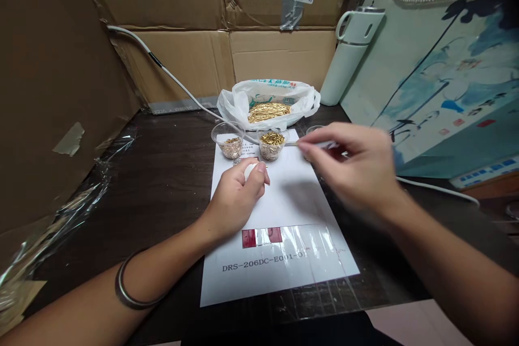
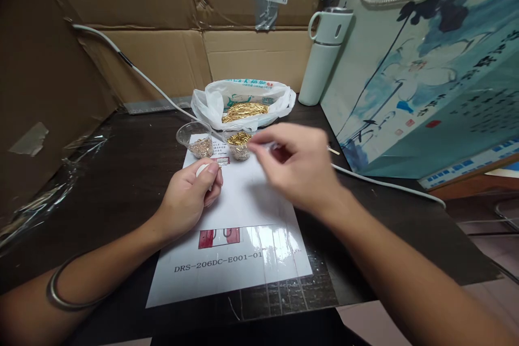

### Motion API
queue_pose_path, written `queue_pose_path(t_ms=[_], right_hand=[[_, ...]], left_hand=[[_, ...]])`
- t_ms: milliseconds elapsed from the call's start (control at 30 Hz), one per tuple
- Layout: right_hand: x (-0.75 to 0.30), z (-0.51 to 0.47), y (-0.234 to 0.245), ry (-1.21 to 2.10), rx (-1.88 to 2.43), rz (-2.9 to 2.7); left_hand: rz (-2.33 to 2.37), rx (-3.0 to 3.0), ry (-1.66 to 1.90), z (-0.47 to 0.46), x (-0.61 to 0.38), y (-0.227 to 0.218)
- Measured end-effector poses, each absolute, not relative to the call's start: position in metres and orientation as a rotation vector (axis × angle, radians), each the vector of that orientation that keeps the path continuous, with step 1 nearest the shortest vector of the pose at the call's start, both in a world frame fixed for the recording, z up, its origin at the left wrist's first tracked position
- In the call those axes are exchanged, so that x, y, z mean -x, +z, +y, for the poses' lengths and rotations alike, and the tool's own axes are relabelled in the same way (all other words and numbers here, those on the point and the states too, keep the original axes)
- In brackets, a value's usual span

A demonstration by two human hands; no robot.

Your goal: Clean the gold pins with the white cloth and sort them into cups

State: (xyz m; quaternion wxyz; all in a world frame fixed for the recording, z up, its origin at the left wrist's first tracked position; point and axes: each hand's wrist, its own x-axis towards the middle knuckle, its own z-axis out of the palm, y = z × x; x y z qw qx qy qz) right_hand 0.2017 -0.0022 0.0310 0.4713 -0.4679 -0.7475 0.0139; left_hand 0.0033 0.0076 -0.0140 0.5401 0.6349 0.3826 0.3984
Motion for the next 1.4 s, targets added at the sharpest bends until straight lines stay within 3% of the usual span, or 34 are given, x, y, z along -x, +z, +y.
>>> queue_pose_path(t_ms=[133,267,867,1167,1400], right_hand=[[-0.165,-0.008,-0.003,0.297,0.885,-1.767],[-0.162,-0.005,-0.021,0.328,0.855,-1.741],[-0.169,-0.004,-0.022,0.313,0.84,-1.804],[-0.164,-0.012,-0.024,1.174,0.892,-1.302],[-0.168,-0.007,-0.021,0.918,0.933,-1.429]], left_hand=[[0.89,-1.516,0.98,0.008,-0.004,-0.014],[0.901,-1.501,0.983,0.009,-0.004,-0.014],[1.001,-1.639,0.955,0.008,-0.003,-0.014],[0.967,-1.581,1.062,0.01,-0.005,-0.017],[0.986,-1.565,1.027,0.009,-0.004,-0.015]])
